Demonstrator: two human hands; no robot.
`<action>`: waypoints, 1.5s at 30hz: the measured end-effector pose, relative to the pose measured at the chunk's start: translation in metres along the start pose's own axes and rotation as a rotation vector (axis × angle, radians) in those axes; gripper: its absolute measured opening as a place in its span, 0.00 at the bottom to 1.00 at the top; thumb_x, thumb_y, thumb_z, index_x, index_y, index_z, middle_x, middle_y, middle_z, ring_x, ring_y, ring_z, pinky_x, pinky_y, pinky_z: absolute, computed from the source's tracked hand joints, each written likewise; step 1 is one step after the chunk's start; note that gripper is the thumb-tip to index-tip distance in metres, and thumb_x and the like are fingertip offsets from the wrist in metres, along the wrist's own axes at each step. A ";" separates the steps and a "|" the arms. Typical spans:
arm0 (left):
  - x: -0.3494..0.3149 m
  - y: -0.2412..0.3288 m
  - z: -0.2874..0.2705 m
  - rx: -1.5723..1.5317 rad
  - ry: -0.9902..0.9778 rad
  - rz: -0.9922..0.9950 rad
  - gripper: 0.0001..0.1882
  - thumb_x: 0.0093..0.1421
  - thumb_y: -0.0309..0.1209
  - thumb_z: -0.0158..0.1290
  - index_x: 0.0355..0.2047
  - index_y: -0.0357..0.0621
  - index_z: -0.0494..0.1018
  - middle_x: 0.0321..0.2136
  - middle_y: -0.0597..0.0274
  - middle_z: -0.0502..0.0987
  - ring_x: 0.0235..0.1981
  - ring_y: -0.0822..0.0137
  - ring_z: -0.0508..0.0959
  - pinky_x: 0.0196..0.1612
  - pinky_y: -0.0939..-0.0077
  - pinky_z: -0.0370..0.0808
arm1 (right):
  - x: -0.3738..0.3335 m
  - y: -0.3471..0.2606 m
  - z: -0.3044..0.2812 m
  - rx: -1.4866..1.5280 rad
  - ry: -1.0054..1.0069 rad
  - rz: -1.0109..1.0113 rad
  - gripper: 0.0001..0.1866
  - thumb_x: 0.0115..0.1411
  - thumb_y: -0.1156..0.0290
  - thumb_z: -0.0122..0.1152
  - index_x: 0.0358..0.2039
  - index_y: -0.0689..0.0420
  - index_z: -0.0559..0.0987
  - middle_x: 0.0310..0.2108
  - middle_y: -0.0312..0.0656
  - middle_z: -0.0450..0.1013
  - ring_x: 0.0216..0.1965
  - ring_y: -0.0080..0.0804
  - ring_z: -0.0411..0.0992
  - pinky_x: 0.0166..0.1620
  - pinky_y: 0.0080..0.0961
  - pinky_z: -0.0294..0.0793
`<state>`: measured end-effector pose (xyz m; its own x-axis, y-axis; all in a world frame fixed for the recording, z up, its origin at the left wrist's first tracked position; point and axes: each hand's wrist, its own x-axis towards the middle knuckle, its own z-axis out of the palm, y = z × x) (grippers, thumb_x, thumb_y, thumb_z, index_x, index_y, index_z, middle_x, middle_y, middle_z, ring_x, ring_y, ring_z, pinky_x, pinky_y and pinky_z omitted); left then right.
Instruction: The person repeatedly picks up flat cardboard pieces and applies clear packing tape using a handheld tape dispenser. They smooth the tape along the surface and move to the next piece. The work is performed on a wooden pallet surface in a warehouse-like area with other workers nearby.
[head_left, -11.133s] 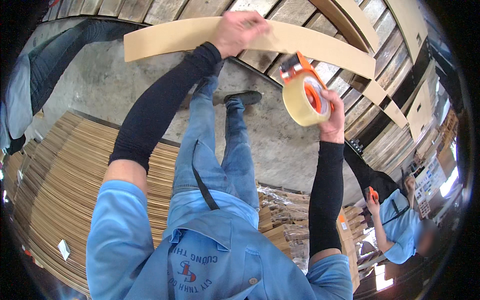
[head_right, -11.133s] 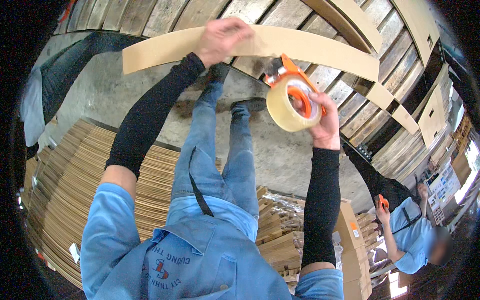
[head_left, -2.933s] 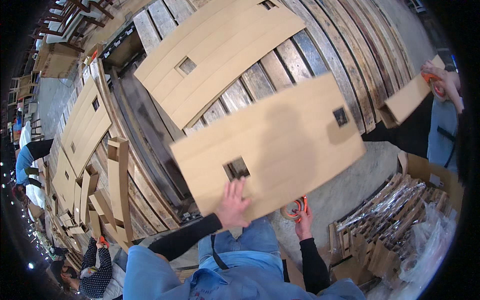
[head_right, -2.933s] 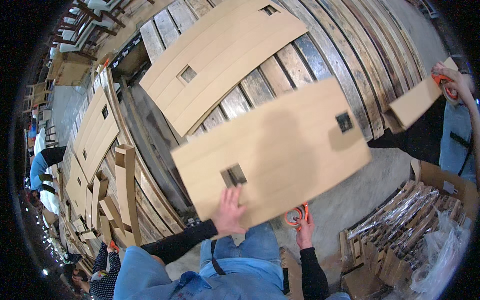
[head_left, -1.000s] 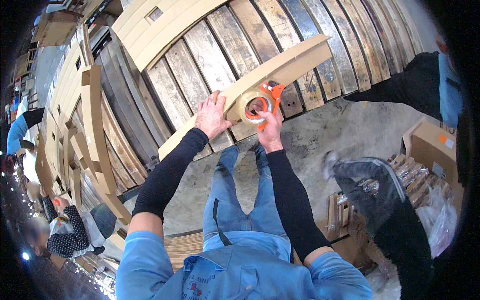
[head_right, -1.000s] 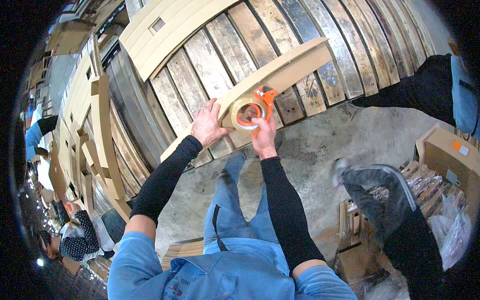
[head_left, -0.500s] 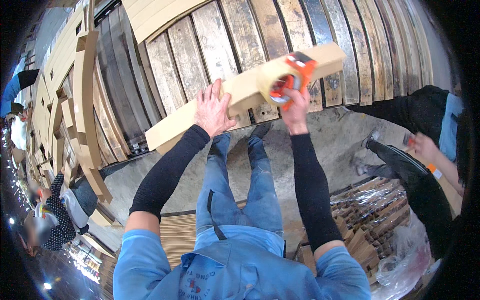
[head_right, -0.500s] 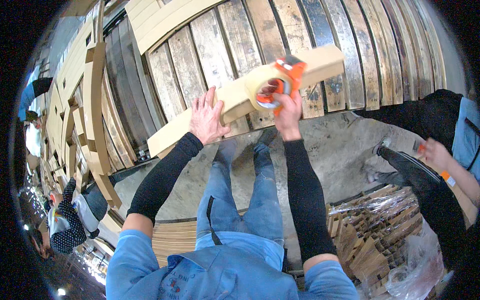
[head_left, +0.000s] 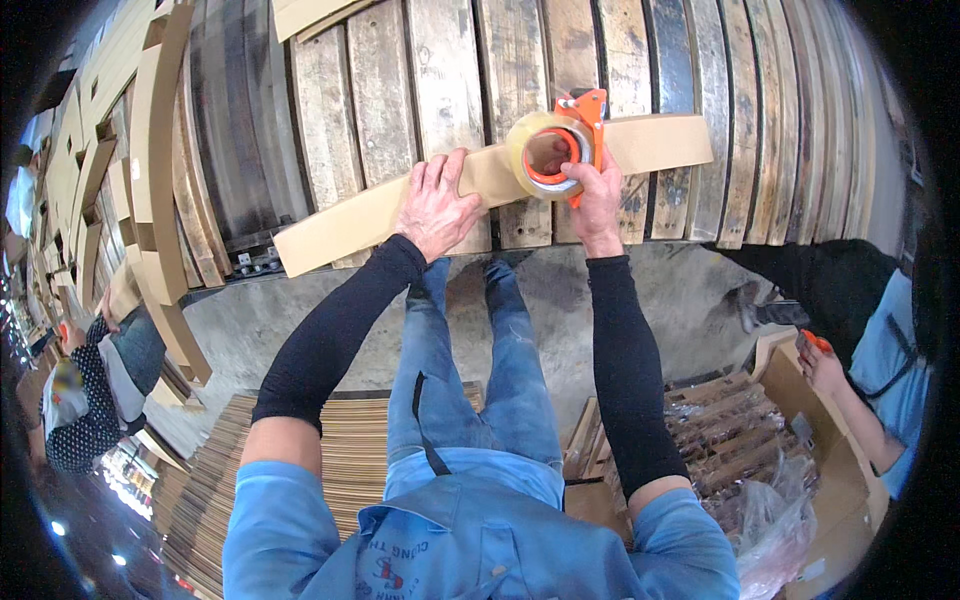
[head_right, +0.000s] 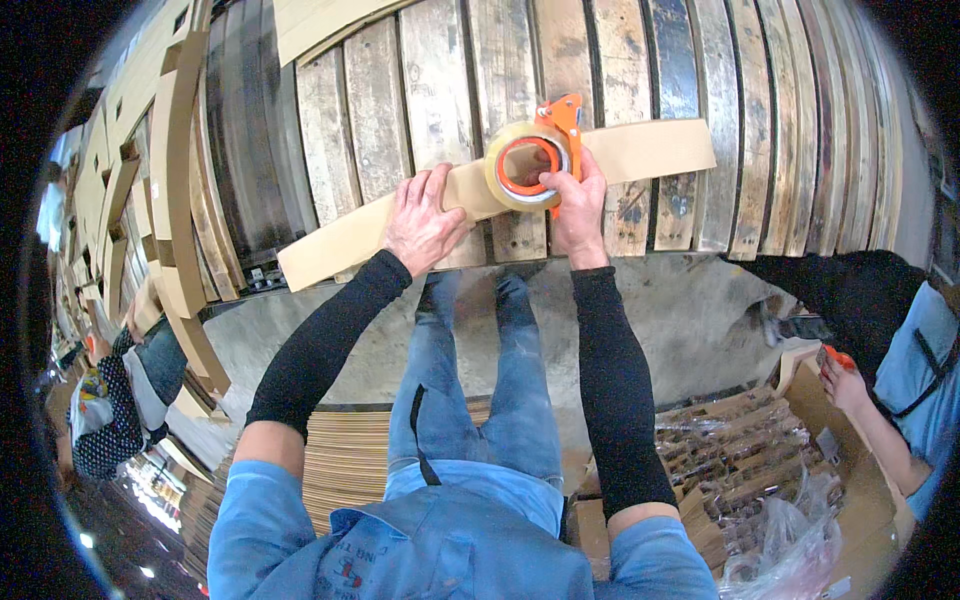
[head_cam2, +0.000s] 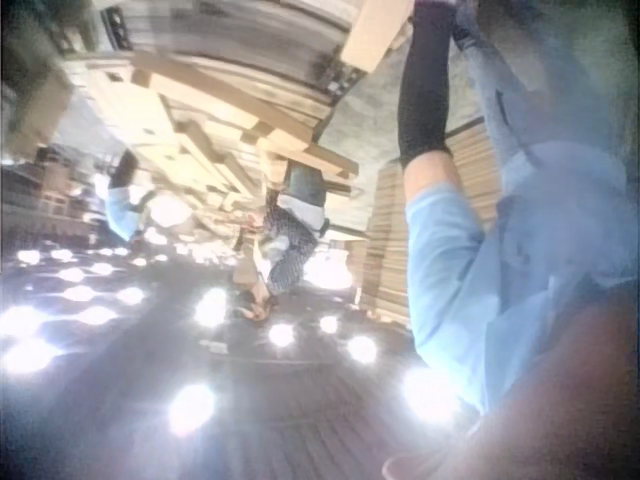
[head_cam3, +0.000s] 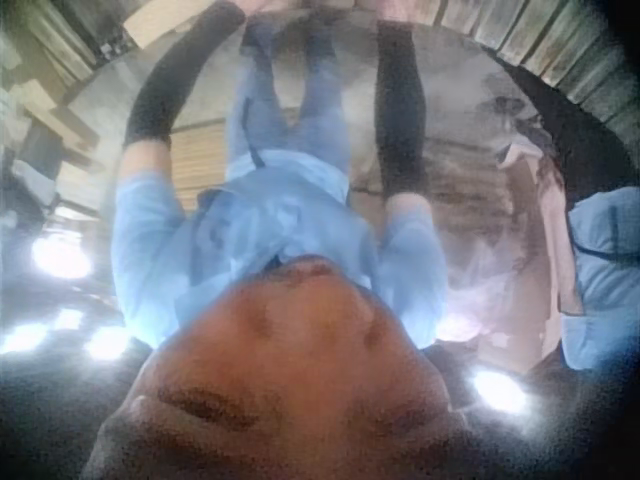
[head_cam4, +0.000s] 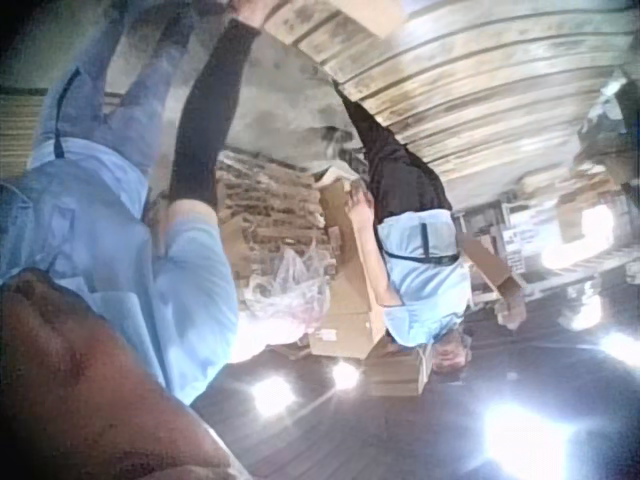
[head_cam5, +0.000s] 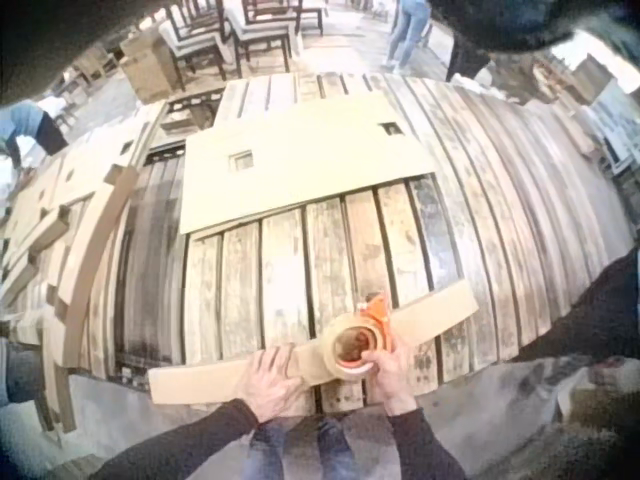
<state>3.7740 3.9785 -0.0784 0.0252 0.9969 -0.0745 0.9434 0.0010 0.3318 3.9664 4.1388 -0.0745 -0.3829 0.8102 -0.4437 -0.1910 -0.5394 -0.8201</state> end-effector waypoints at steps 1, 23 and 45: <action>0.004 -0.001 0.000 -0.001 -0.011 -0.005 0.12 0.54 0.46 0.63 0.31 0.53 0.83 0.63 0.44 0.63 0.62 0.46 0.63 0.63 0.48 0.61 | 0.003 -0.003 0.002 -0.023 -0.014 0.011 0.30 0.53 0.85 0.55 0.60 0.68 0.71 0.49 0.43 0.77 0.45 0.29 0.77 0.50 0.25 0.78; 0.047 0.016 0.026 -0.075 0.185 -0.206 0.08 0.49 0.42 0.64 0.28 0.57 0.81 0.62 0.51 0.63 0.64 0.51 0.61 0.64 0.49 0.58 | 0.010 -0.073 0.075 -1.734 -0.395 -0.425 0.21 0.50 0.69 0.67 0.46 0.56 0.81 0.52 0.57 0.72 0.40 0.57 0.80 0.43 0.48 0.82; 0.112 -0.019 0.011 -0.762 -0.290 -0.085 0.42 0.42 0.34 0.69 0.59 0.40 0.70 0.52 0.41 0.77 0.55 0.45 0.76 0.59 0.61 0.73 | -0.046 -0.082 0.020 -1.546 -0.347 -0.509 0.27 0.48 0.74 0.68 0.52 0.57 0.80 0.60 0.51 0.67 0.44 0.54 0.79 0.46 0.44 0.81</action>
<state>3.7628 4.0888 -0.1036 0.1468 0.9310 -0.3341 0.4646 0.2333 0.8542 3.9815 4.1409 0.0210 -0.7763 0.6200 -0.1136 0.5838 0.6394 -0.5004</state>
